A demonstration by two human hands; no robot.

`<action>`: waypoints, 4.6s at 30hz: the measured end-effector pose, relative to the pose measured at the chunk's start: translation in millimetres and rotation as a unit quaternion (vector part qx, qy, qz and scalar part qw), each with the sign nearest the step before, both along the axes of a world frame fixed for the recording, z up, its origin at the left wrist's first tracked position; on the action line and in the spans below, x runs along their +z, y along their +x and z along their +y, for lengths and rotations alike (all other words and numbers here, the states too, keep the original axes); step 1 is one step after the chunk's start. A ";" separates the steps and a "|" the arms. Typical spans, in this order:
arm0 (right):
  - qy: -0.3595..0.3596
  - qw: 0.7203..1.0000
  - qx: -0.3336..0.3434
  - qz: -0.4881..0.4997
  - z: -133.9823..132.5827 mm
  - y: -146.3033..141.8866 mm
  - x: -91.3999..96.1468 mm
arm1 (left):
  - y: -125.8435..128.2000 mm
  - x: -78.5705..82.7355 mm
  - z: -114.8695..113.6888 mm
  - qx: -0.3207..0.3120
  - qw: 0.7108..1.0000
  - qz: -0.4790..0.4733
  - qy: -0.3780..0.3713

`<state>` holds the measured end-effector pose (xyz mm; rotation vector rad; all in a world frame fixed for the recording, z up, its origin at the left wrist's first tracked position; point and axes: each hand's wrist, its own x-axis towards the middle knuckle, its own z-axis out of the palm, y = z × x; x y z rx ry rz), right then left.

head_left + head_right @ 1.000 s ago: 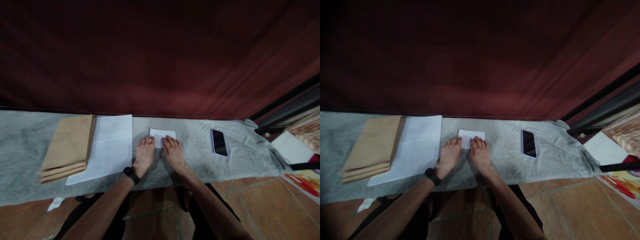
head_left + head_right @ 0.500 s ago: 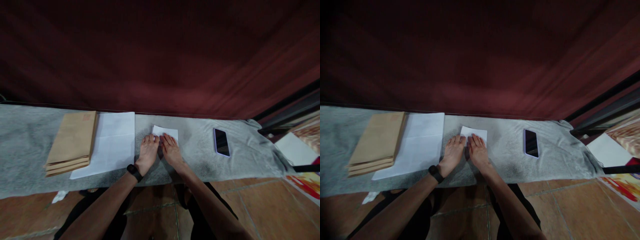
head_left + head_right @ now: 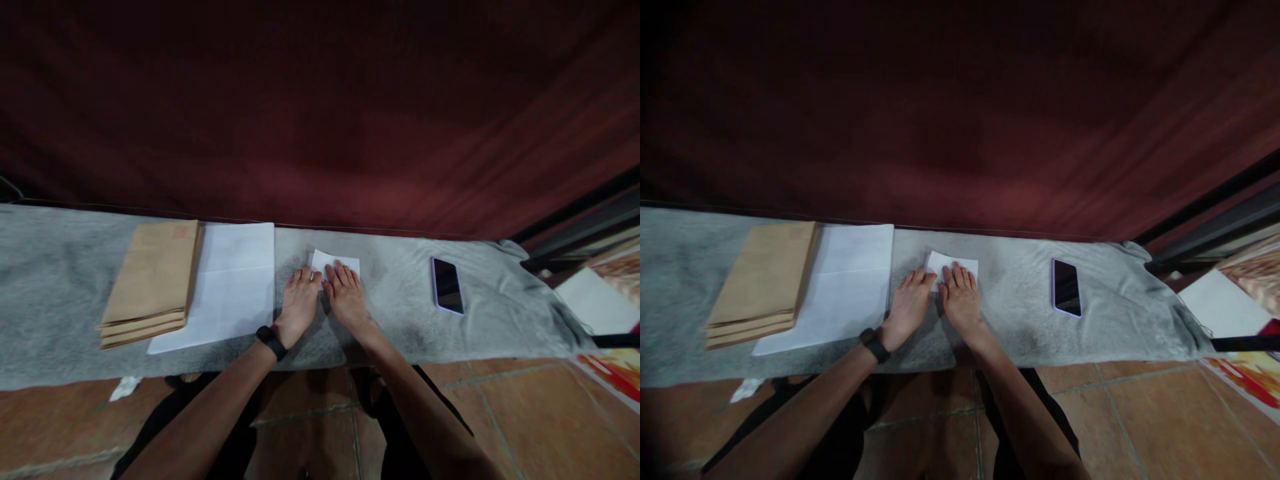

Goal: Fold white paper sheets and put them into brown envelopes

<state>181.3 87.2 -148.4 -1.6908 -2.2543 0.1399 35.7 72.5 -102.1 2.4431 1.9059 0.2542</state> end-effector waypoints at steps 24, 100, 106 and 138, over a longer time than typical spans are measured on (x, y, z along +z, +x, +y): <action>0.002 1.000 0.008 0.010 -0.3 3.8 -1.7 | 0.8 -4.5 0.7 -0.041 0.999 0.030 0.009; -0.039 0.994 -0.082 -0.065 3.3 59.5 -3.3 | -17.8 -7.1 33.7 0.096 0.938 -0.279 -0.184; -0.025 0.993 -0.105 -0.056 3.4 69.6 0.1 | -18.4 -7.2 33.7 0.095 0.945 -0.268 -0.165; -0.016 0.997 0.079 -0.001 -25.0 11.9 6.3 | 15.7 -35.2 3.7 -0.066 0.983 -0.174 -0.006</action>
